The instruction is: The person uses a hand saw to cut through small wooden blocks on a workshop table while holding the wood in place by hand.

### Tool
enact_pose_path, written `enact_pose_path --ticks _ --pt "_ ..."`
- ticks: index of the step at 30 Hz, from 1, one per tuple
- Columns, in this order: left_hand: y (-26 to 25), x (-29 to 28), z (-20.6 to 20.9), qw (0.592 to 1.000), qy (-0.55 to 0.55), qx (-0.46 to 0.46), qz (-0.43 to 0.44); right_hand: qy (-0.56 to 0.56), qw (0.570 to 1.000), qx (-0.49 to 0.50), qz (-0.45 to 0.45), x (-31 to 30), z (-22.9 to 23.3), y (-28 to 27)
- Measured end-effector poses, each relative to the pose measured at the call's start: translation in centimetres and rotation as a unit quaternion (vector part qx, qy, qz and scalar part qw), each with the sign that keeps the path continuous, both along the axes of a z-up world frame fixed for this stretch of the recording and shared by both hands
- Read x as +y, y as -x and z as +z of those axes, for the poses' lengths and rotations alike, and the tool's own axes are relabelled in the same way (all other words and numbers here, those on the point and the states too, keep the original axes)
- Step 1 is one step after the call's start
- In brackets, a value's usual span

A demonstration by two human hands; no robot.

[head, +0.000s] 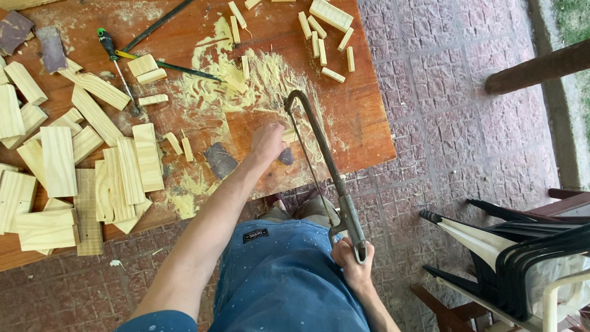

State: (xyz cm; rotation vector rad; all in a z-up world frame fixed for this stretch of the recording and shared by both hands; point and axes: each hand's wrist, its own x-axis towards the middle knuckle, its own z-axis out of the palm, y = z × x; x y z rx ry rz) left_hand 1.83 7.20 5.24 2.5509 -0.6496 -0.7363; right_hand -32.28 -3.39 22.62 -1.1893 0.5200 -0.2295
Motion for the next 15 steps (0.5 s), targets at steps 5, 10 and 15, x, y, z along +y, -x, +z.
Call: enact_pose_path --ticks 5,10,15 --pt "0.6 0.1 0.5 0.999 0.029 -0.018 0.004 0.063 0.997 0.036 0.006 0.4 0.5 -0.3" --pt "0.3 0.3 -0.9 1.0 0.015 -0.016 -0.009 0.068 0.996 0.065 0.001 0.6 1.2 -1.1" --pt "0.1 0.5 -2.2 1.0 0.013 -0.025 -0.015 0.101 0.992 0.08 0.004 0.6 1.7 -1.7"
